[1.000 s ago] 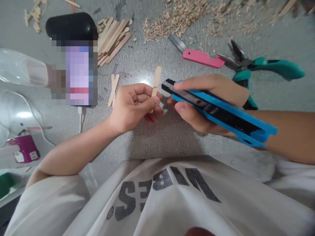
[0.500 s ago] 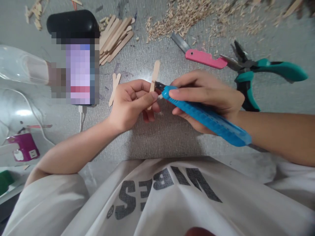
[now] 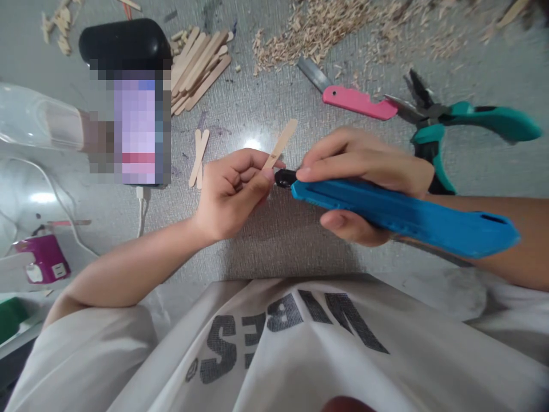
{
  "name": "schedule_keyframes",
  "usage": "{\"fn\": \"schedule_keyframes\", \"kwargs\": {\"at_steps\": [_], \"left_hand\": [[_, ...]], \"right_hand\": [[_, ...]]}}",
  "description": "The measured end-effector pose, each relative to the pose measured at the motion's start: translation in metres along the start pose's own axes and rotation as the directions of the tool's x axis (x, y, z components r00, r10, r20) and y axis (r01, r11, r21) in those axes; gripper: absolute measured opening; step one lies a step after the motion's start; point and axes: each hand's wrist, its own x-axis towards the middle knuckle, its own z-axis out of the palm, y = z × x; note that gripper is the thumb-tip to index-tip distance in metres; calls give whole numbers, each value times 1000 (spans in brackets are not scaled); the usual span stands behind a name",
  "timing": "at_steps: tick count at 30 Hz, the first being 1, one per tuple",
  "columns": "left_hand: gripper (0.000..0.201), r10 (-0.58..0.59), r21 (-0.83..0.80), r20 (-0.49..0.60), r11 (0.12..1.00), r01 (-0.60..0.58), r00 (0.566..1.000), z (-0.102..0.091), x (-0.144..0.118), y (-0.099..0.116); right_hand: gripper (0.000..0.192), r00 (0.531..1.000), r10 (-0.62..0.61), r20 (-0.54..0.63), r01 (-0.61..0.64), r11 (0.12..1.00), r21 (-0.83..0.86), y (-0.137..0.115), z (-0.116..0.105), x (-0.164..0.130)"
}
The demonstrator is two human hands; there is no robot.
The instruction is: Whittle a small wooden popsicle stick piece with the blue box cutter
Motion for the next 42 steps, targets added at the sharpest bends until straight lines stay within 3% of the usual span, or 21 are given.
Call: {"fn": "schedule_keyframes", "kwargs": {"at_steps": [1,3,5,10,13,20,24,32,42], "left_hand": [[44,4,2,2,1000,-4,1000,0,-1,0],[42,4,-5,10,1000,-4,1000,0,-1,-1],[42,4,-13,19,1000,-4,1000,1,-2,0],[53,2,10,10,1000,-2,1000,2,-3,4],[53,22,3,9,1000,-22,1000,3,-3,4],[55,-1,-5,16,1000,1,1000,2,0,3],[56,34,-40,2,999,-34,999,4,1,-1],[57,213,190,-63,962,-198,975,-1,2,-8],[63,90,168,-28,982,-84,996,-4,8,0]], "right_hand": [[40,992,-118,-46,121,991,49,1,-2,1],[47,992,-123,16,121,989,89,4,-6,1],[46,997,-46,64,40,995,90,5,-6,2],[40,995,26,-95,-20,998,61,-1,6,0],[36,996,79,-51,-77,996,52,-5,8,0],[32,984,153,-90,-131,969,209,-8,5,2],[30,978,201,-53,-193,973,126,-6,5,-1],[41,999,13,-45,-7,992,127,3,5,-2],[60,999,-31,-20,32,999,33,1,-2,-5]]}}
